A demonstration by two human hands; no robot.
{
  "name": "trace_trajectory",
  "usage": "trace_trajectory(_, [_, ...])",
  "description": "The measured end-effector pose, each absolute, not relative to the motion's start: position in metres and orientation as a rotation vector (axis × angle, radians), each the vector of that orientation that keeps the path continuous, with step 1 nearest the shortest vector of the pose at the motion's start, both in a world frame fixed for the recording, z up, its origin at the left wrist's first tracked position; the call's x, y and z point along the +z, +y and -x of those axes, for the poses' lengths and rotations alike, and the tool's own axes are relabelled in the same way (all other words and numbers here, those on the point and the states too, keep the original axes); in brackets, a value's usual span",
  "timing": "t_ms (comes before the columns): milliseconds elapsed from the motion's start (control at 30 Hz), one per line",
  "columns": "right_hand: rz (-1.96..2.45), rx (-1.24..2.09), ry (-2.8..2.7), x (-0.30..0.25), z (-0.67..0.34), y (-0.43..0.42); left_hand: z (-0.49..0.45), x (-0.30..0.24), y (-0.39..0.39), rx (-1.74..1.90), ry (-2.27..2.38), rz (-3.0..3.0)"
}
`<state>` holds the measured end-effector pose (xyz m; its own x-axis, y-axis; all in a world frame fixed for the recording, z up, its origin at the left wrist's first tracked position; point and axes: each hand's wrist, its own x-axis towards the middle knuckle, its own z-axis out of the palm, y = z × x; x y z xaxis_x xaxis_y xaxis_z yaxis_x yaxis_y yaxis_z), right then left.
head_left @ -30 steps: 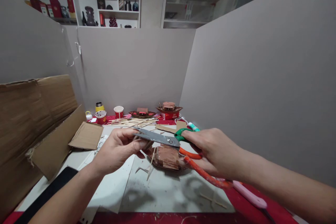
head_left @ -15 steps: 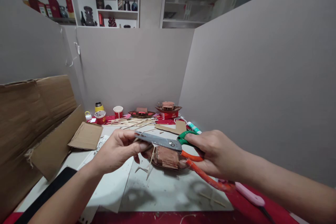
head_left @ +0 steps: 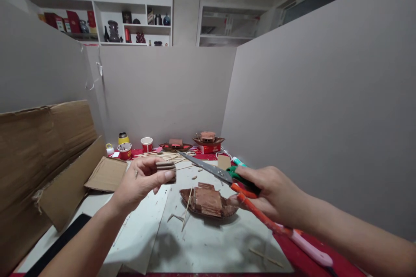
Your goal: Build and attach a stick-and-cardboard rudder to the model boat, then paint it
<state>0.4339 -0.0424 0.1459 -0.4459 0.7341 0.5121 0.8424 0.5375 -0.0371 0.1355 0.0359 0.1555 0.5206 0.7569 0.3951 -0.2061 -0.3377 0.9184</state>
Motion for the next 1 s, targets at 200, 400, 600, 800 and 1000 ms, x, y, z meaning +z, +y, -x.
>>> trace_trajectory(200, [1.389,-0.279,-2.361,0.158,-0.422,-0.046,-0.135,0.156,0.031,1.074,0.446,-1.626])
trace_trajectory(400, [1.397,-0.288,-2.38,0.161,-0.409,-0.044,-0.14,0.156,0.025,1.039,0.401,-1.598])
trace_trajectory(600, [1.321,-0.226,-2.365,0.157,-0.405,-0.042,-0.143,0.154,0.025,1.036,0.372,-1.58])
trace_trajectory(800, [1.276,-0.237,-2.36,0.15,-0.407,-0.04,-0.146,0.154,0.023,1.014,0.347,-1.55])
trace_trajectory(1000, [1.231,-0.194,-2.352,0.151,-0.405,-0.041,-0.147,0.152,0.023,0.987,0.355,-1.55])
